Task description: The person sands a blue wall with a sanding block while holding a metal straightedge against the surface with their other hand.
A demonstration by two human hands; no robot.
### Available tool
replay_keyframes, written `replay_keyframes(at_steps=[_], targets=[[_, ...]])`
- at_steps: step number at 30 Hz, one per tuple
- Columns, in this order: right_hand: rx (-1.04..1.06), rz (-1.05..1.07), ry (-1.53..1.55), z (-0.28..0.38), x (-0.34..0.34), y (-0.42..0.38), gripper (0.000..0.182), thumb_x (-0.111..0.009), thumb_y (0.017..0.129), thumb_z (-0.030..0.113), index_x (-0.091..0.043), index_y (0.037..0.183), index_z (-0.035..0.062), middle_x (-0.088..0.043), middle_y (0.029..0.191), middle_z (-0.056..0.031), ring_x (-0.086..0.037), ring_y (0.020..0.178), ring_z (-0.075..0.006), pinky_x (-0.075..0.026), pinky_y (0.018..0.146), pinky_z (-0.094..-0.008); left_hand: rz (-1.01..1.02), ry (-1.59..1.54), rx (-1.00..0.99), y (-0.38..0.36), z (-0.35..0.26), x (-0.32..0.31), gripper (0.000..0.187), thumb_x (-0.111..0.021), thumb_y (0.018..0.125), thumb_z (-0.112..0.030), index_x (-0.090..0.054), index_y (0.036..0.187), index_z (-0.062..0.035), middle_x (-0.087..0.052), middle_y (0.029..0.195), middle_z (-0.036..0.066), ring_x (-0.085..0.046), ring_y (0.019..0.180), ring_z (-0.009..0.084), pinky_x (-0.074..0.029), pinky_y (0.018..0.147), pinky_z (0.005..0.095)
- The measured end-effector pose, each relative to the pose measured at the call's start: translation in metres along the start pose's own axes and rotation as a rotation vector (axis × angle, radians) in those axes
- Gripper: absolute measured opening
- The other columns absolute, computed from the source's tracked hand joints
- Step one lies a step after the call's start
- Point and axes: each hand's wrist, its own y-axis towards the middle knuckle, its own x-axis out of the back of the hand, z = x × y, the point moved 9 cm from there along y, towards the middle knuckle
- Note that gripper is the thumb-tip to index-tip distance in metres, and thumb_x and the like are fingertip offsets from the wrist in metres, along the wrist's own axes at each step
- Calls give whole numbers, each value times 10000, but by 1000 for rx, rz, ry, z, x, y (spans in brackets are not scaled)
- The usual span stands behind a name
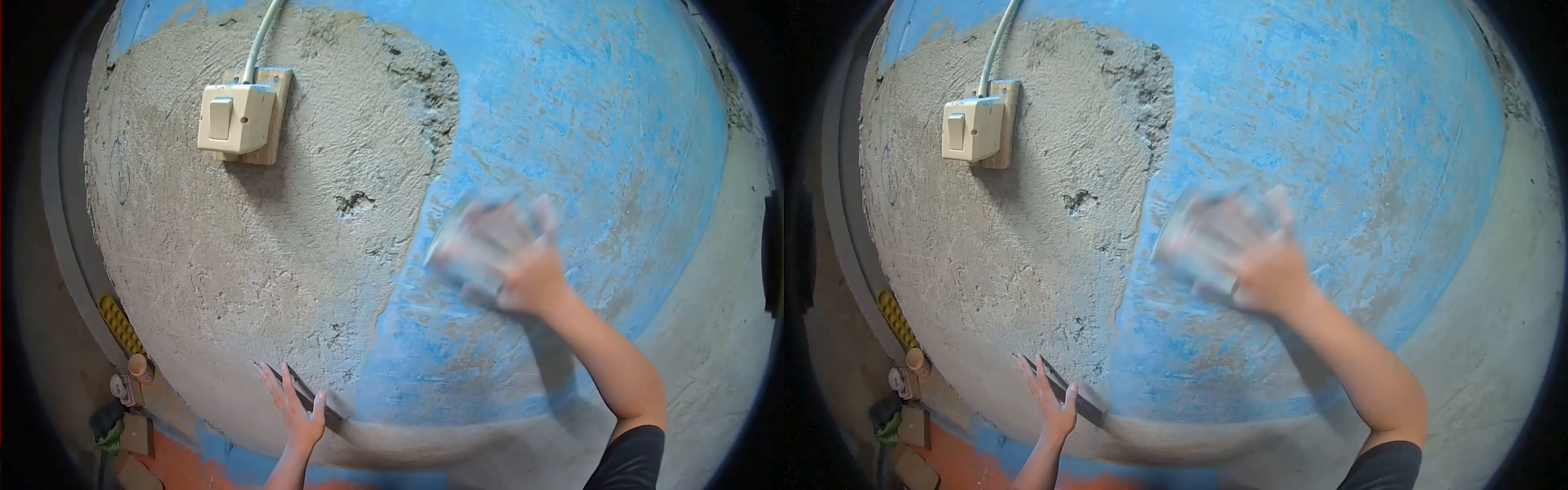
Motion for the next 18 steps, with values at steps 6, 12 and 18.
replay_keyframes(at_steps=[6, 12, 18], targets=[[41, -42, -52, 28, -17, -20, 668, -610, 860, 728, -639, 1402, 338, -433, 1608, -107, -276, 1539, -363, 3, 1222, -665, 31, -7, 27, -4, 4, 1, 927, -712, 885, -189, -182, 1630, -38, 20, 1690, 298, 0, 1564, 486, -62, 1244, 573], [-456, -179, 61, -25, 21, -19, 628, -703, 853, 610, -586, 1434, 402, -492, 1569, -37, -286, 1545, -309, 12, 1226, -660, 0, -59, 31, -6, 6, -4, 945, -745, 863, -197, -206, 1626, -55, 0, 1684, 312, -6, 1557, 506, -70, 1235, 600], [-191, -118, -12, 10, -14, -24, 751, -651, 820, 717, -509, 1495, 420, -382, 1643, -34, -204, 1571, -313, 46, 1227, -660, 3, -20, -4, -1, 9, 0, 953, -759, 856, -197, -213, 1626, -67, 2, 1683, 314, -5, 1555, 510, -78, 1234, 602]])
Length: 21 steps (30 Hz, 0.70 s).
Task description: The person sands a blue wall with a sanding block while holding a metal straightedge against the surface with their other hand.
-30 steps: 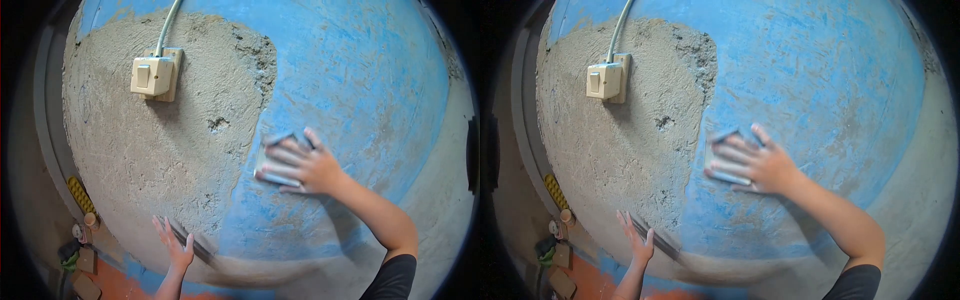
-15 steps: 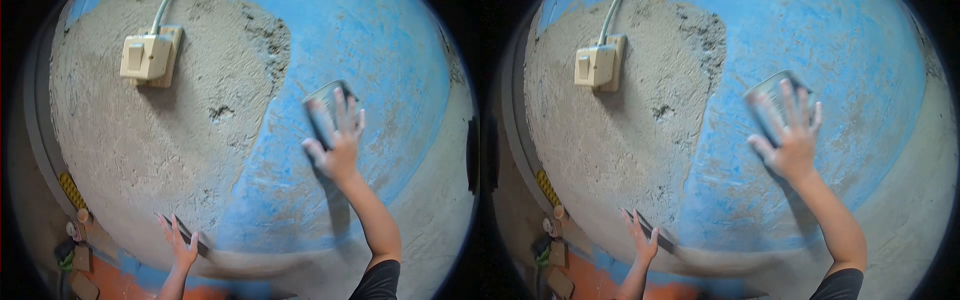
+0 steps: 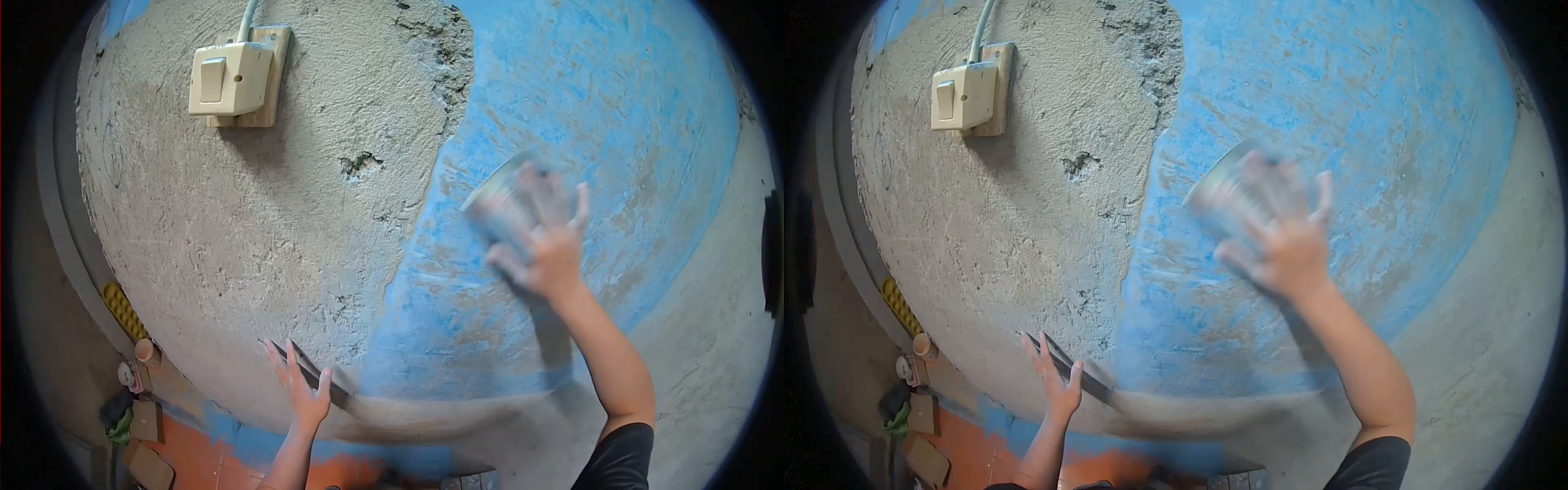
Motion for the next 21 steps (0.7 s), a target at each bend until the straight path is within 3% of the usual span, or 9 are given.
replay_keyframes(at_steps=[2, 6, 7, 11, 14, 15, 18, 19, 21], targets=[[-259, -81, 12, -34, 16, 8, 741, -605, 836, 757, -482, 1501, 453, -422, 1621, 6, -198, 1576, -269, 75, 1236, -641, 2, -18, 21, -8, -3, -5, 951, -759, 857, -194, -214, 1626, -66, -1, 1682, 314, -5, 1557, 506, -79, 1235, 598], [421, 3, -10, 45, -10, -17, 691, -595, 885, 695, -568, 1475, 335, -376, 1632, -141, -231, 1548, -386, 53, 1231, -641, 18, -17, 35, -6, -6, 1, 937, -753, 864, -193, -220, 1623, -59, -11, 1682, 316, -9, 1561, 495, -77, 1238, 590], [388, -39, -22, 28, -7, -5, 696, -599, 873, 690, -566, 1476, 344, -394, 1623, -130, -264, 1537, -369, 38, 1230, -648, 22, -9, 32, -3, -5, 2, 931, -751, 867, -193, -222, 1622, -57, -13, 1681, 316, -9, 1561, 492, -76, 1238, 589], [-256, -125, 41, -30, 26, 13, 611, -601, 886, 648, -569, 1452, 419, -504, 1556, 0, -330, 1519, -278, -34, 1246, -629, 31, -30, 29, -7, -4, 2, 910, -742, 875, -188, -233, 1618, -53, -19, 1682, 314, -19, 1562, 489, -75, 1239, 586], [412, 60, 44, 56, -24, -48, 551, -574, 946, 500, -576, 1470, 328, -428, 1611, -96, -288, 1532, -355, -36, 1248, -612, 46, -40, 38, -6, -7, 6, 905, -740, 877, -189, -237, 1617, -51, -21, 1684, 310, -23, 1561, 491, -75, 1239, 586], [438, -6, -16, 51, -23, -48, 544, -576, 952, 484, -573, 1473, 326, -395, 1632, -93, -258, 1546, -357, -19, 1254, -599, 49, -33, 35, -7, -7, 6, 905, -740, 878, -190, -237, 1617, -51, -20, 1685, 308, -22, 1561, 491, -75, 1239, 586], [-227, 3, -27, -33, 8, -24, 660, -636, 913, 565, -448, 1532, 440, -423, 1619, 27, -280, 1548, -241, -8, 1258, -606, 55, -41, 18, 0, -2, 6, 903, -737, 880, -194, -235, 1616, -49, -17, 1686, 306, -18, 1561, 491, -73, 1238, 589], [-395, -166, 101, -42, 12, -33, 653, -649, 904, 562, -465, 1520, 446, -426, 1617, 32, -290, 1544, -230, -21, 1259, -603, 61, -51, 27, -6, -3, 4, 901, -736, 881, -195, -235, 1616, -49, -16, 1687, 305, -17, 1561, 491, -72, 1238, 590], [22, -5, 17, 18, -23, -65, 668, -664, 884, 568, -486, 1513, 429, -414, 1626, -8, -279, 1547, -252, -27, 1256, -601, 54, -67, 47, -7, -8, 2, 894, -731, 888, -199, -235, 1616, -48, -12, 1687, 303, -18, 1562, 489, -73, 1238, 588]])
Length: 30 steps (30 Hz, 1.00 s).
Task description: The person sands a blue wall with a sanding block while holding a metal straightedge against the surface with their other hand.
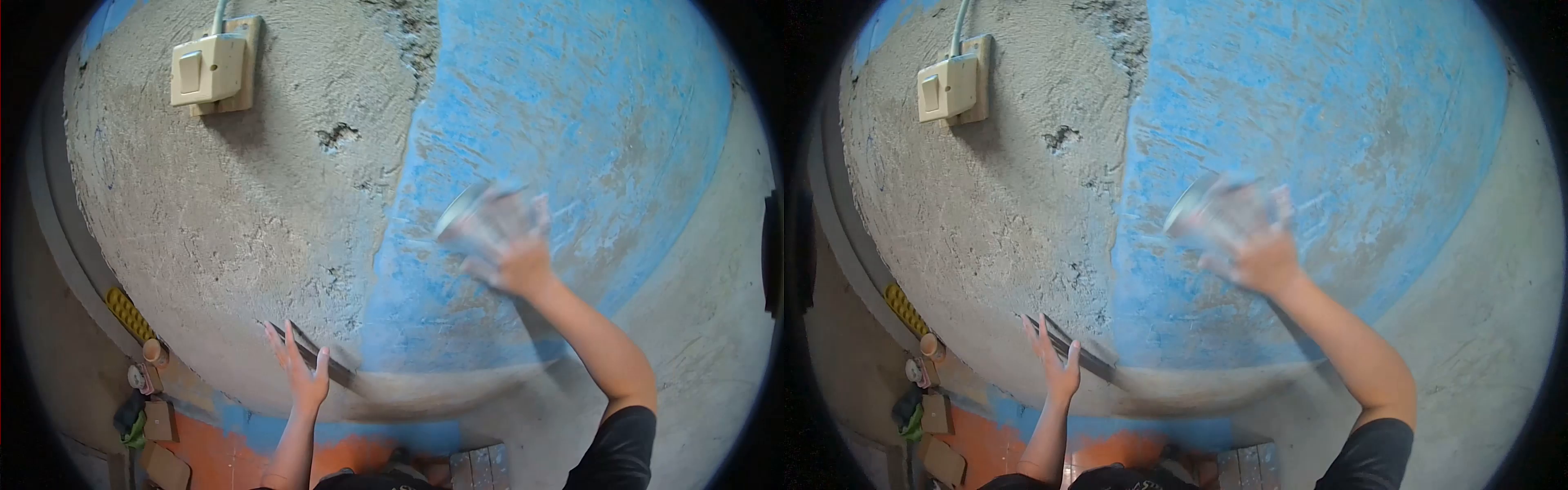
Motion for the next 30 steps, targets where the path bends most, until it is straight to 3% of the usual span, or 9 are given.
replay_keyframes(at_steps=[2, 7, 11, 15, 19, 23, 25, 28, 30], targets=[[300, 77, -128, 36, -12, -26, 689, -681, 858, 597, -510, 1500, 415, -419, 1623, -38, -290, 1542, -276, -27, 1255, -601, 6, 15, -8, -1, 0, 3, 884, -725, 895, -203, -236, 1616, -49, -9, 1689, 300, -21, 1562, 486, -76, 1239, 585], [-165, 26, 26, -24, 16, -8, 600, -656, 906, 528, -516, 1483, 441, -511, 1552, 39, -389, 1492, -199, -33, 1267, -578, 21, 37, -6, -1, 2, 2, 859, -709, 916, -206, -236, 1617, -55, -7, 1692, 291, -30, 1564, 474, -87, 1242, 571], [353, 122, -60, 29, -11, -54, 605, -652, 919, 500, -513, 1499, 403, -477, 1581, -39, -353, 1511, -270, -34, 1244, -627, 33, 36, 23, -5, -9, 3, 835, -687, 933, -197, -233, 1619, -55, -34, 1698, 267, -62, 1566, 454, -101, 1245, 558], [-449, 18, 17, -64, 28, -35, 659, -660, 886, 558, -493, 1508, 417, -482, 1572, 11, -317, 1525, -229, -16, 1252, -626, 20, 93, 20, -9, -12, 0, 857, -703, 929, -216, -224, 1622, -57, -50, 1690, 281, -56, 1562, 465, -98, 1239, 574], [93, 170, 280, -3, -10, -81, 731, -747, 846, 495, -485, 1521, 390, -418, 1618, -17, -298, 1531, -310, -39, 1210, -699, 1, 166, 18, -17, -29, -4, 887, -716, 922, -233, -206, 1625, -53, -51, 1689, 282, -51, 1559, 474, -92, 1231, 596], [-230, 88, 133, -79, 20, -96, 770, -793, 813, 453, -475, 1514, 428, -484, 1565, 38, -349, 1509, -187, -29, 1234, -664, -53, 134, -27, -28, -52, -31, 899, -709, 923, -245, -186, 1629, -53, -42, 1690, 280, -45, 1557, 477, -82, 1223, 615], [-19, 148, 133, -54, 9, -118, 797, -804, 802, 442, -459, 1520, 440, -502, 1547, 56, -368, 1497, -153, -30, 1241, -655, -54, 110, -40, -29, -79, -40, 899, -701, 928, -259, -179, 1631, -56, -39, 1689, 280, -42, 1556, 478, -73, 1219, 628], [161, 155, -42, -80, 14, -137, 626, -743, 844, 417, -566, 1445, 423, -521, 1531, 0, -339, 1519, -253, -19, 1253, -613, -68, 189, -148, -29, -116, -56, 886, -691, 935, -259, -180, 1630, -58, -39, 1686, 283, -31, 1557, 479, -65, 1214, 636], [-310, -41, 85, -158, 50, -130, 616, -739, 855, 410, -566, 1446, 423, -540, 1510, -7, -353, 1513, -236, -17, 1254, -608, -88, 212, -165, -24, -129, -64, 883, -689, 937, -256, -179, 1630, -60, -41, 1688, 279, -23, 1557, 478, -61, 1212, 641]])
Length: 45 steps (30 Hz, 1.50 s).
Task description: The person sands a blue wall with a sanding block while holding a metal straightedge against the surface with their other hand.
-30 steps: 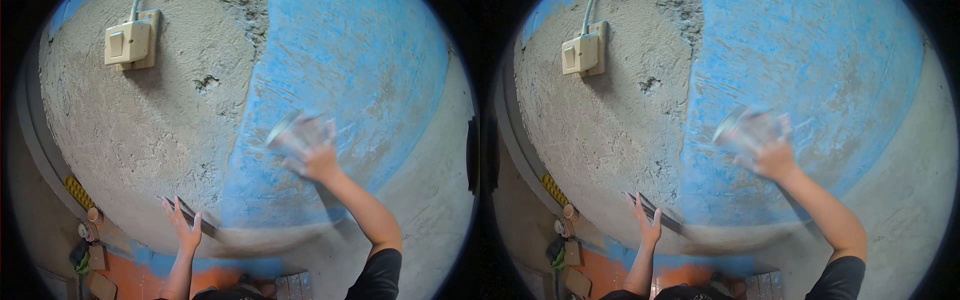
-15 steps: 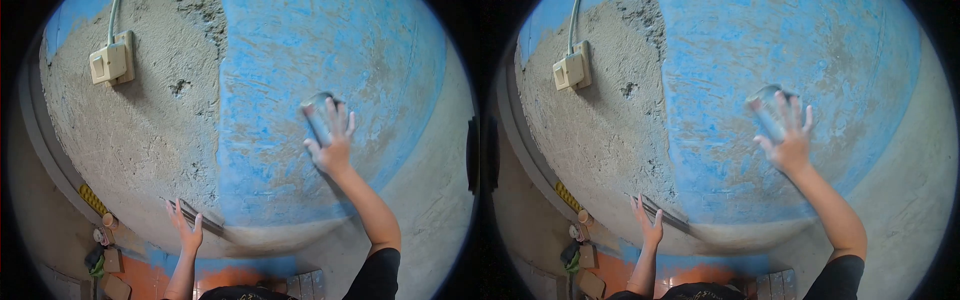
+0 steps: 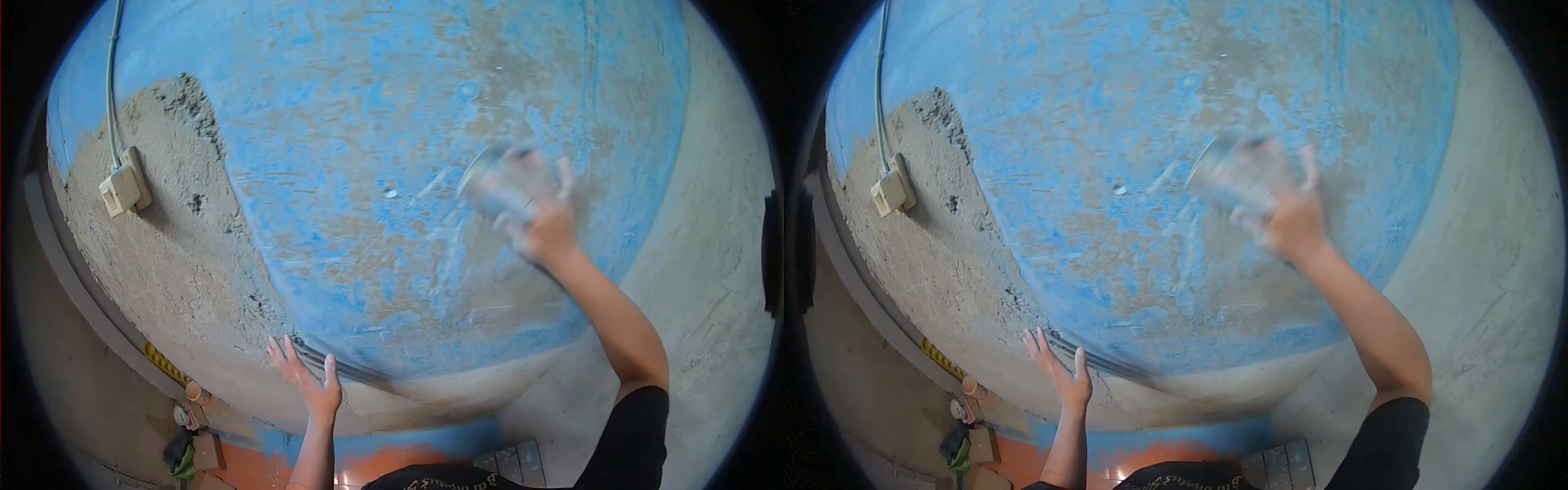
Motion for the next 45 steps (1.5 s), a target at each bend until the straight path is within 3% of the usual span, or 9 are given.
replay_keyframes(at_steps=[11, 14, 20, 24, 28, 35, 39, 43, 45], targets=[[-103, -63, -42, -70, 22, -45, 788, -747, 830, 522, -432, 1546, 423, -425, 1623, -3, -317, 1531, -263, -118, 1191, -705, -82, 8, -3, -15, -65, -37, 867, -679, 950, -263, -178, 1632, -74, -35, 1699, 244, -5, 1560, 471, -68, 1208, 647], [308, 175, 40, -21, -35, -105, 771, -705, 863, 563, -419, 1559, 399, -338, 1671, -34, -262, 1548, -329, -157, 1162, -736, -72, 13, -15, -28, -83, -45, 872, -686, 944, -254, -181, 1633, -76, -34, 1699, 245, -8, 1561, 469, -71, 1211, 642], [-124, -80, -48, -71, -1, -96, 773, -651, 872, 676, -375, 1562, 462, -373, 1643, 11, -251, 1557, -248, -146, 1160, -754, -57, 26, 20, -53, -90, -66, 868, -691, 937, -253, -199, 1629, -71, -49, 1696, 249, -28, 1558, 471, -80, 1209, 637], [194, 175, 28, -12, -49, -140, 821, -617, 895, 674, -290, 1605, 423, -306, 1673, -79, -206, 1557, -374, -147, 1162, -748, -22, 66, 6, -57, -96, -66, 851, -682, 943, -230, -201, 1632, -94, -58, 1697, 239, -34, 1565, 449, -102, 1217, 613], [-423, -86, -86, -94, -11, -122, 712, -534, 961, 662, -397, 1579, 336, -253, 1696, -97, -192, 1557, -389, -86, 1176, -742, -7, 101, 37, -65, -82, -64, 878, -707, 922, -261, -215, 1628, -85, -75, 1690, 258, -27, 1559, 475, -91, 1203, 636], [67, 58, -40, -16, -27, -70, 780, -465, 931, 759, -298, 1607, 408, -212, 1713, -25, -130, 1576, -383, -103, 1186, -735, 7, 100, 85, -68, -64, -75, 874, -704, 927, -249, -211, 1629, -86, -11, 1696, 259, -31, 1561, 471, -111, 1217, 608], [-321, -283, -94, -73, 11, -30, 753, -470, 931, 752, -343, 1591, 412, -240, 1708, -15, -169, 1573, -364, -74, 1201, -709, -37, 70, 98, -59, -49, -64, 877, -705, 926, -238, -206, 1631, -83, 6, 1691, 273, -28, 1562, 471, -124, 1221, 597], [364, 5, 40, 45, -31, -16, 640, -492, 963, 681, -466, 1534, 393, -276, 1696, -38, -173, 1575, -344, -21, 1216, -675, -71, 92, 70, -30, -24, -37, 884, -711, 918, -228, -207, 1627, -70, 13, 1687, 287, -27, 1561, 475, -124, 1222, 593], [196, -3, -15, 25, -21, 10, 665, -551, 913, 708, -484, 1511, 425, -339, 1670, -2, -174, 1578, -316, -8, 1219, -676, -137, 86, 44, -16, -5, -20, 876, -707, 924, -228, -209, 1626, -70, 10, 1688, 281, -36, 1560, 472, -126, 1222, 593]])
